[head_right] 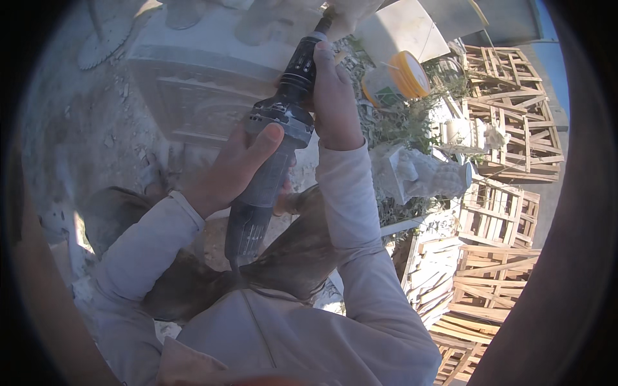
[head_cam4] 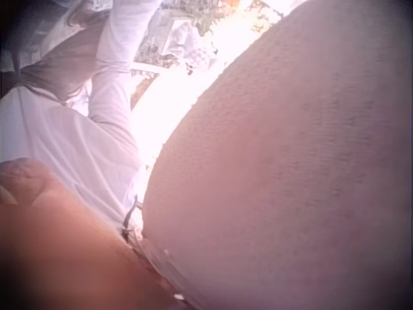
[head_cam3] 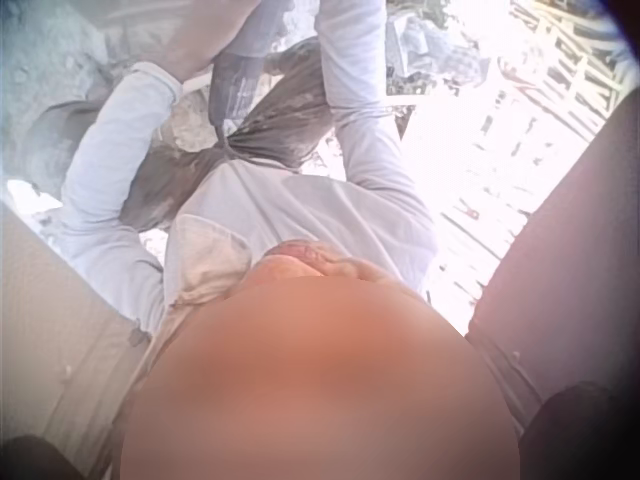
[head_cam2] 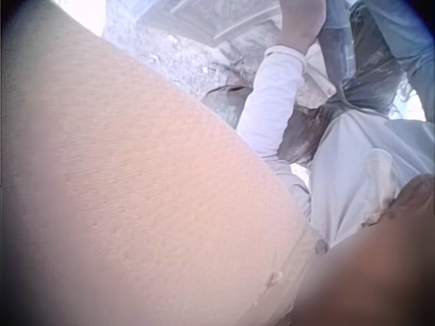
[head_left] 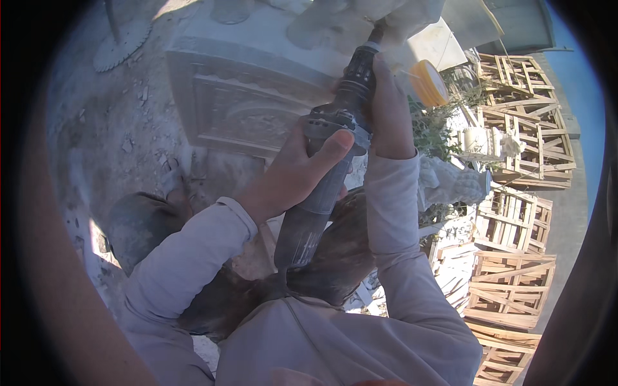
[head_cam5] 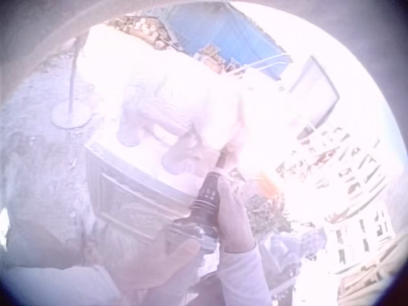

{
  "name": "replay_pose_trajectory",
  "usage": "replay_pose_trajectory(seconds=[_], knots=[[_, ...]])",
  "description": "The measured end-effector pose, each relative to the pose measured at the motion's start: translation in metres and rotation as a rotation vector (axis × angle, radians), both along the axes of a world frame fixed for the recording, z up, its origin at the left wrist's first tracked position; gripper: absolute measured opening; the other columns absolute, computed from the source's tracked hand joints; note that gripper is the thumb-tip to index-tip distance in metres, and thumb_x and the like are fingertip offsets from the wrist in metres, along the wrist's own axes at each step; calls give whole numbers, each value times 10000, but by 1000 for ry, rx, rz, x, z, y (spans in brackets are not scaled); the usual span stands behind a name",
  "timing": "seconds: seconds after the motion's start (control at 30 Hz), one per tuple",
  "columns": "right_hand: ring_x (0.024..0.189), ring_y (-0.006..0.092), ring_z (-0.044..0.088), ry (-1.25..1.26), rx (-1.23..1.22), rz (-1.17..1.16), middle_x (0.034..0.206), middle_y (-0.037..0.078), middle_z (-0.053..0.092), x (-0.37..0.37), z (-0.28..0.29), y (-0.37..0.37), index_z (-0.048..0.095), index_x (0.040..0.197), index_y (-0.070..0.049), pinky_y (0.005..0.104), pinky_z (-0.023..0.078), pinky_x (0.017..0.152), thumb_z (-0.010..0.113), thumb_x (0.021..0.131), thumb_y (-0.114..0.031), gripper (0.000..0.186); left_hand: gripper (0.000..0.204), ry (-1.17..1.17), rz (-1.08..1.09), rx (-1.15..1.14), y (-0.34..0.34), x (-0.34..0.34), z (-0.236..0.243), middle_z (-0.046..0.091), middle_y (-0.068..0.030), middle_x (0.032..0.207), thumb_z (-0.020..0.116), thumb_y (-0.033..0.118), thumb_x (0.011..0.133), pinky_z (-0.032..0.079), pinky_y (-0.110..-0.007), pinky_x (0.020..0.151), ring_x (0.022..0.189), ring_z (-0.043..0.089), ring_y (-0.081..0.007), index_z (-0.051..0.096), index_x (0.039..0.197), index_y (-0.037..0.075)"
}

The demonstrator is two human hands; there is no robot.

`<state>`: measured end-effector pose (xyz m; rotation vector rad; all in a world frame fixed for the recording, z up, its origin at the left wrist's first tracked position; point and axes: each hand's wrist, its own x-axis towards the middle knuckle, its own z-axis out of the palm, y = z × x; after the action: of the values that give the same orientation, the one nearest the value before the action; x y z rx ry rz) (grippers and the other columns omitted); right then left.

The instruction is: Carving and detailing a stone elephant sculpture using a rotary tool.

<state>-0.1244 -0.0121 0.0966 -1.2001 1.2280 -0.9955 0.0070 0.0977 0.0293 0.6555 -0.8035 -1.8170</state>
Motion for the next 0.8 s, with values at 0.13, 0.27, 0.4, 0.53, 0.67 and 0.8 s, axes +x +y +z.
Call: replay_pose_trajectory(seconds=[0.13,0.27,0.4,0.53,0.67,0.8], knots=[[643,209,707,33,-63,4,790,140,704,-1,1,-3,628,1008,31,313,589,592,446,1088,-462,532,829,88,-17,-18,-5,1,2,618,-99,961,752,592,898,592,-318,602,695,681,-165,370,1325,-7],[701,211,714,57,-75,13,836,163,711,-4,0,-10,625,1090,24,325,595,631,481,1065,-486,530,725,57,38,-18,-7,-3,3,629,-96,955,703,580,939,598,-314,596,689,690,-169,430,1309,19],[695,204,712,92,-116,-34,827,147,714,-2,-1,-14,634,1080,31,324,583,626,489,1059,-478,530,641,37,81,-59,-11,-5,3,645,-95,910,655,574,977,601,-310,598,680,703,-171,477,1291,44],[633,169,668,72,-79,-157,777,84,673,6,-1,-14,642,990,17,292,534,580,534,1042,-483,514,878,43,46,-17,-13,0,8,607,-119,1016,751,602,893,612,-323,605,695,691,-174,347,1381,-6],[631,174,665,67,-90,-81,783,87,672,2,5,-2,640,986,15,300,538,583,533,1044,-476,506,871,75,-87,67,2,11,19,627,-130,938,701,681,887,613,-328,602,669,702,-191,378,1330,5],[669,216,702,12,-38,-69,830,136,697,3,6,7,622,1050,24,330,576,623,496,1046,-500,540,869,89,-143,89,12,18,30,648,-131,895,654,735,886,615,-330,600,679,717,-203,399,1292,10]])
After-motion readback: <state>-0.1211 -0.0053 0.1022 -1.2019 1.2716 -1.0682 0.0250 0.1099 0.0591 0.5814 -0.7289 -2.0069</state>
